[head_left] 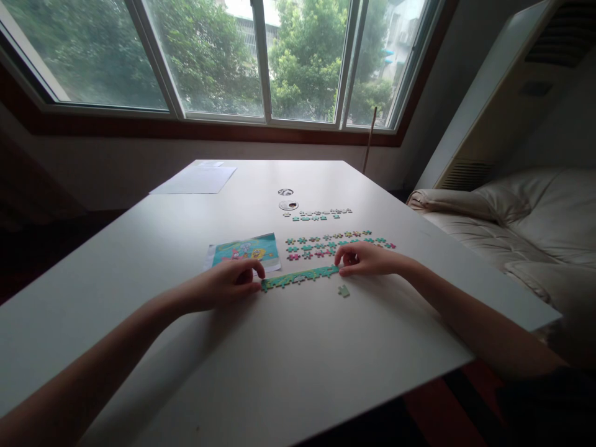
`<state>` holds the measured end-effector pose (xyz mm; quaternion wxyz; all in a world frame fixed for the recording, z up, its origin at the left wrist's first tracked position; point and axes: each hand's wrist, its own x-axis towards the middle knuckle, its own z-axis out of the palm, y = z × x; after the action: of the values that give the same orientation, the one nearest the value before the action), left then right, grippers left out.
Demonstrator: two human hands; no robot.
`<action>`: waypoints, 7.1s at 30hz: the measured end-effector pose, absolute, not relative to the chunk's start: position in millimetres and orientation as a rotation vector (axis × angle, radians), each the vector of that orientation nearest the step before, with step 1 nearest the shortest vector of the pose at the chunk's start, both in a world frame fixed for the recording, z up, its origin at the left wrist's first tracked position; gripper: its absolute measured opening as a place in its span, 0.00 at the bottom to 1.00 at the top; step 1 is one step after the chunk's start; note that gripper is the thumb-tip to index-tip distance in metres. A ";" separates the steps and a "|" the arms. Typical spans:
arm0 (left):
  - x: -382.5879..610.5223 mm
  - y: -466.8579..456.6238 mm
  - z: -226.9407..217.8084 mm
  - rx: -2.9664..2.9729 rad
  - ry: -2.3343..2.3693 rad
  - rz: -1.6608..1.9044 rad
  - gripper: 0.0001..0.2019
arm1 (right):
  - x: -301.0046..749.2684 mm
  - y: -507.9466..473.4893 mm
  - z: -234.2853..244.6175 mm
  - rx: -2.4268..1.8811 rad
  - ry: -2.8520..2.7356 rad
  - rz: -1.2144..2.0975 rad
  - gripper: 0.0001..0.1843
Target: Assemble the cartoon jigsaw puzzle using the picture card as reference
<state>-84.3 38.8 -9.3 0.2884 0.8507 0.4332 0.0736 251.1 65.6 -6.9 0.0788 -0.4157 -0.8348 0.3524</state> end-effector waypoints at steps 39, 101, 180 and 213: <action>-86.4 39.1 -8.2 2.275 1.199 0.210 0.12 | 250.9 65.0 -13.8 -1.164 -2.474 0.993 0.14; -73.1 30.5 -24.5 2.626 1.154 0.412 0.12 | 261.9 72.4 -6.5 -1.189 -2.605 1.000 0.17; -181.7 79.8 -8.5 2.433 1.531 0.140 0.22 | 257.5 51.4 13.6 -1.237 -2.834 1.131 0.18; -182.0 81.3 -9.3 2.435 1.537 0.126 0.22 | 255.9 51.3 15.0 -1.235 -2.834 1.163 0.18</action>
<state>-182.0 81.3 -9.3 0.1293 0.8376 0.5289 0.0433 255.9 51.3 15.0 -0.0808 -0.3726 -0.8553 0.3510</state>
